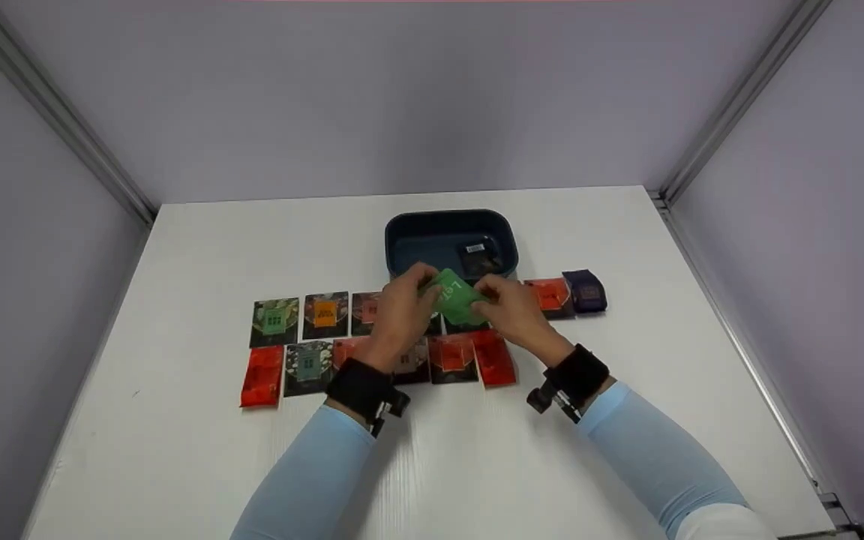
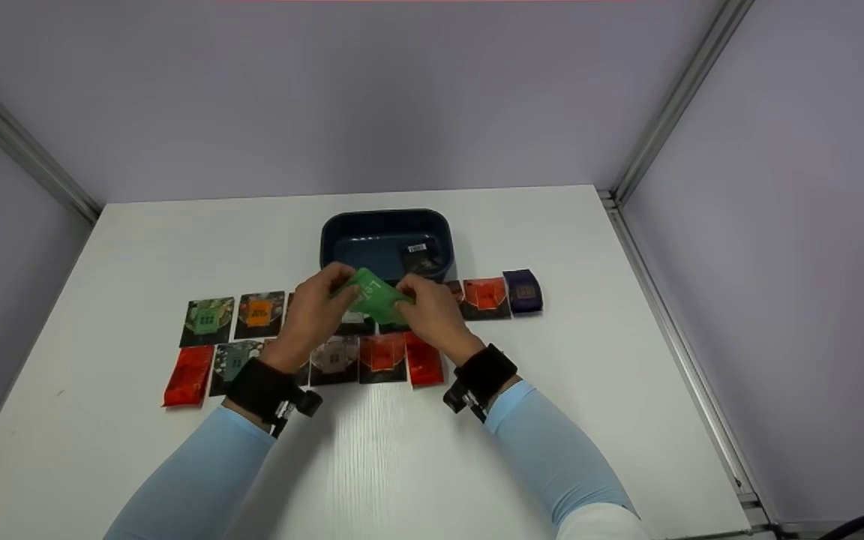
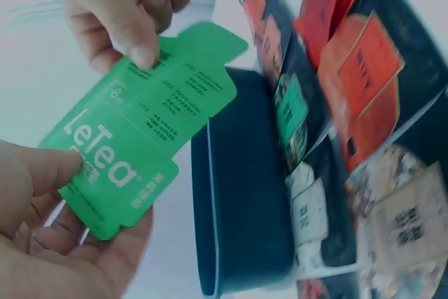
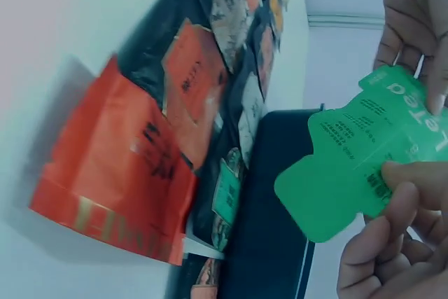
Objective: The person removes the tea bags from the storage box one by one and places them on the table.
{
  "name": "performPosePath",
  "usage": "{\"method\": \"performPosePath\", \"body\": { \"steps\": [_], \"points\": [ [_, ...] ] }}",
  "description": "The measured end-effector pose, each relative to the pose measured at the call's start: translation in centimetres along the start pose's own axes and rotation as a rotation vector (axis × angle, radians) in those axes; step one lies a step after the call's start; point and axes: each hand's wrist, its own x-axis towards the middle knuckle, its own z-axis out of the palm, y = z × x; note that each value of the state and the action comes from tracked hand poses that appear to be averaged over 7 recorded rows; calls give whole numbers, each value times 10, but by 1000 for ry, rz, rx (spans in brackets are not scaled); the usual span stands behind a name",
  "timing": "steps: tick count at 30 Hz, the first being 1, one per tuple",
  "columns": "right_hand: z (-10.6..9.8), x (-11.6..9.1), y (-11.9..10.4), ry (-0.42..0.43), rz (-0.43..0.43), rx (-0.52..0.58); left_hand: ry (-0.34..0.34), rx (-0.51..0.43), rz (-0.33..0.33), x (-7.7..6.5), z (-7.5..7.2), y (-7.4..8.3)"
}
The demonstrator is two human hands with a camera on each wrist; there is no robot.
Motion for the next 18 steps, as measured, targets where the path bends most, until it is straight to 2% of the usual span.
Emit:
{"method": "performPosePath", "body": {
  "steps": [4, 9, 12, 15, 18],
  "points": [
    [8, -6, -1, 57, -86, -21, -68, -24, 33, -7, 5, 3],
    [16, -13, -4, 201, -235, -12, -133, -175, -4, -12, 7, 7],
    [20, -16, -3, 297, -372, 10, -155, -234, -79, -14, 4, 8],
    [23, -19, 0, 381, -560, -34, -213, -265, -166, -15, 1, 7],
    [25, -24, 4, 396, -664, -118, -230, -272, -219, -15, 0, 6]
  ]
}}
